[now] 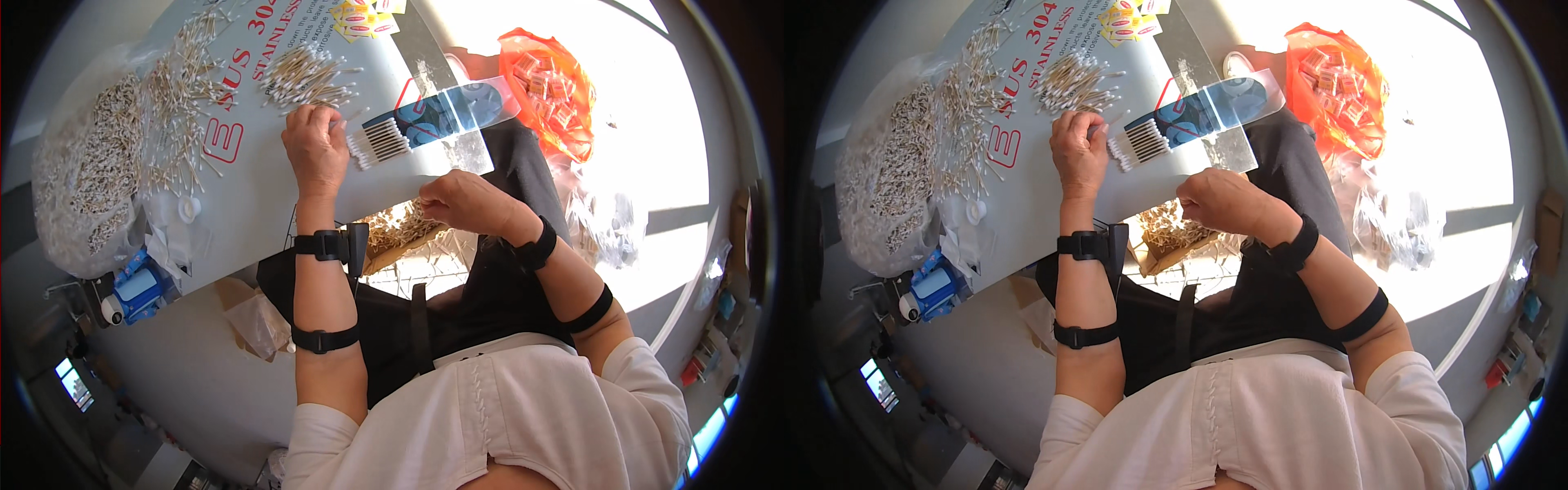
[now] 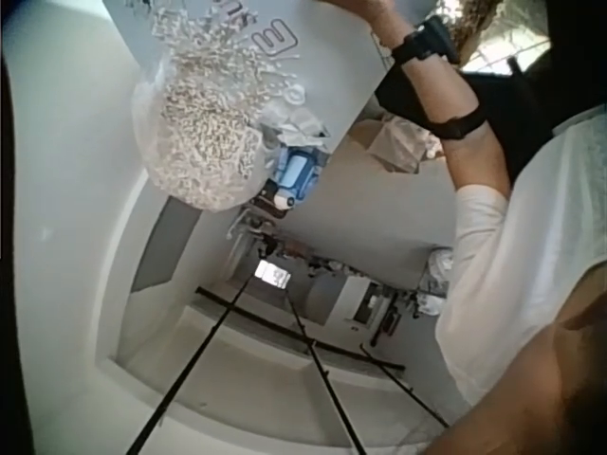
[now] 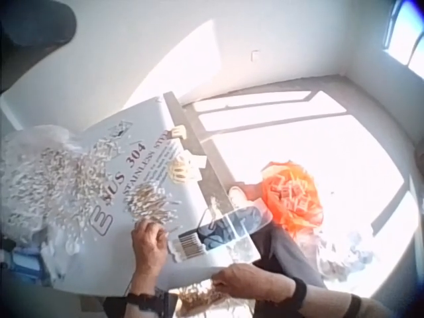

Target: Picking up individual cotton swabs from a bulk pile, aligning them on a template, and placing them into small plastic bags.

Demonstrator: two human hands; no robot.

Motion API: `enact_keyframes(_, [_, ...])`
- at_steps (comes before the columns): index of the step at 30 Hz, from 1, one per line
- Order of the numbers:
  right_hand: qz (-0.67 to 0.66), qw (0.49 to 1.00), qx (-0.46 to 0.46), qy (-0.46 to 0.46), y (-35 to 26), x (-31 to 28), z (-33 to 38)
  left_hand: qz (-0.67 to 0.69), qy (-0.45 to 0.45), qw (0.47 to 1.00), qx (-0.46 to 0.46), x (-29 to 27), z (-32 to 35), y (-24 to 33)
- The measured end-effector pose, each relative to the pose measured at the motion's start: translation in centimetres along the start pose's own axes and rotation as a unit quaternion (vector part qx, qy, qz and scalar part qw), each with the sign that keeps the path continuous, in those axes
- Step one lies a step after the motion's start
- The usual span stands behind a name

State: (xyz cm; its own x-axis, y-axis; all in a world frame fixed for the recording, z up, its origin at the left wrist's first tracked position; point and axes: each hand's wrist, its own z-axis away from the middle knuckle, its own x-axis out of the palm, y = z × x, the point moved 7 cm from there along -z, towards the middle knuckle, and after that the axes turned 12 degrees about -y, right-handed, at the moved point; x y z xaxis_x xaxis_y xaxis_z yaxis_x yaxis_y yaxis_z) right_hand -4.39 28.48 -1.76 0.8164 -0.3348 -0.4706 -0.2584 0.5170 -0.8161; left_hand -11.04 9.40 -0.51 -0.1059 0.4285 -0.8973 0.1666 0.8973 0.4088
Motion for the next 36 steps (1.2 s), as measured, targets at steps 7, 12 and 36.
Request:
enact_keyframes(7, [-0.006, 1.0, -0.001, 0.005, 0.4, 0.2, -0.1, -0.04, 0.002, 0.998, -0.041, -0.4, -1.1, -1.9])
enact_keyframes(12, [-0.015, 1.0, 0.0, 0.007, 0.3, 0.1, -0.2, -0.031, -0.021, 0.999, -0.021, 0.3, -1.4, -1.4])
enact_keyframes(36, [-0.311, 0.832, -0.149, 0.434, 2.5, -3.2, -5.9, 0.567, 0.139, 0.807, -0.085, 2.9, 3.8, 0.0])
